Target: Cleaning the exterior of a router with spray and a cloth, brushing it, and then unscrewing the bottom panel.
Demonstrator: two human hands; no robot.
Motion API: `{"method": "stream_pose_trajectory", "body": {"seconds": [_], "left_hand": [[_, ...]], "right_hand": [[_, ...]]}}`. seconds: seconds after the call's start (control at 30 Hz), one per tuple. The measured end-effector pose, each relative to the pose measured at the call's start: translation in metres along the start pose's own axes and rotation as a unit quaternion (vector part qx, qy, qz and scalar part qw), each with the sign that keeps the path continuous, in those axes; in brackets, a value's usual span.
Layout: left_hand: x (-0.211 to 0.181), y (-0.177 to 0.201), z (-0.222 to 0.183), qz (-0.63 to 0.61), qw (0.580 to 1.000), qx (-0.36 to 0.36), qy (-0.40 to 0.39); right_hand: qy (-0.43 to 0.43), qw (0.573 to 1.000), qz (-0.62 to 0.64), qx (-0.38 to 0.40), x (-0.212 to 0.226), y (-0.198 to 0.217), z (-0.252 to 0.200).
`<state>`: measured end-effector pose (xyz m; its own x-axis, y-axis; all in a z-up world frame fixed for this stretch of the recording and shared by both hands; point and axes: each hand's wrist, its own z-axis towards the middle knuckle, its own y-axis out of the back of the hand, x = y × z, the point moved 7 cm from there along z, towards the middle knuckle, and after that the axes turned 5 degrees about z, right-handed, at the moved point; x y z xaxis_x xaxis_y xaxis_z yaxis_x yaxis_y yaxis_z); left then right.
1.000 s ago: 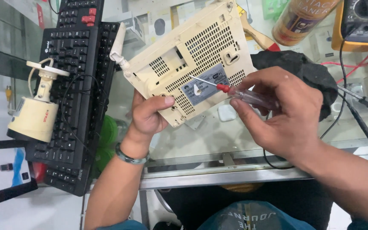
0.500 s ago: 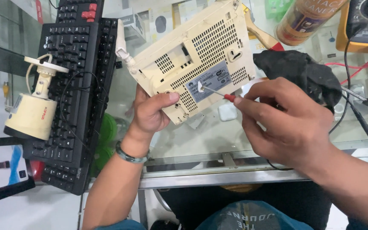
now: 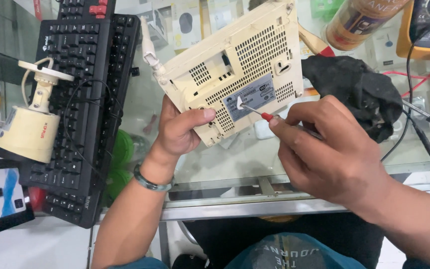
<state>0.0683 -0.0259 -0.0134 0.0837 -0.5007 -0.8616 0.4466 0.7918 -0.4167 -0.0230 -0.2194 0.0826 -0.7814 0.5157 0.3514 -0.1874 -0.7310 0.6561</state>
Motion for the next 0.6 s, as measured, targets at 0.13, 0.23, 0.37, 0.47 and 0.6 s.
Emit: {"method": "stream_pose_trajectory", "body": {"seconds": [0.13, 0.23, 0.37, 0.47, 0.6], "left_hand": [[0.002, -0.002, 0.001, 0.005, 1.0, 0.002, 0.004], [0.001, -0.005, 0.002, 0.021, 1.0, 0.002, 0.001], [0.003, -0.008, 0.0, 0.06, 0.998, 0.018, 0.022], [0.005, -0.007, 0.001, 0.064, 0.997, 0.01, 0.031], [0.003, -0.01, 0.002, 0.063, 0.998, 0.009, 0.016]], "right_hand": [[0.013, 1.0, -0.002, 0.013, 0.002, -0.003, -0.001], [0.016, 1.0, -0.004, 0.026, 0.002, -0.006, -0.005], [0.028, 0.999, 0.01, 0.037, 0.004, -0.01, -0.005], [0.029, 0.998, -0.004, 0.06, 0.001, -0.013, -0.007], [0.029, 0.991, -0.079, 0.102, 0.006, -0.015, 0.001]]}}
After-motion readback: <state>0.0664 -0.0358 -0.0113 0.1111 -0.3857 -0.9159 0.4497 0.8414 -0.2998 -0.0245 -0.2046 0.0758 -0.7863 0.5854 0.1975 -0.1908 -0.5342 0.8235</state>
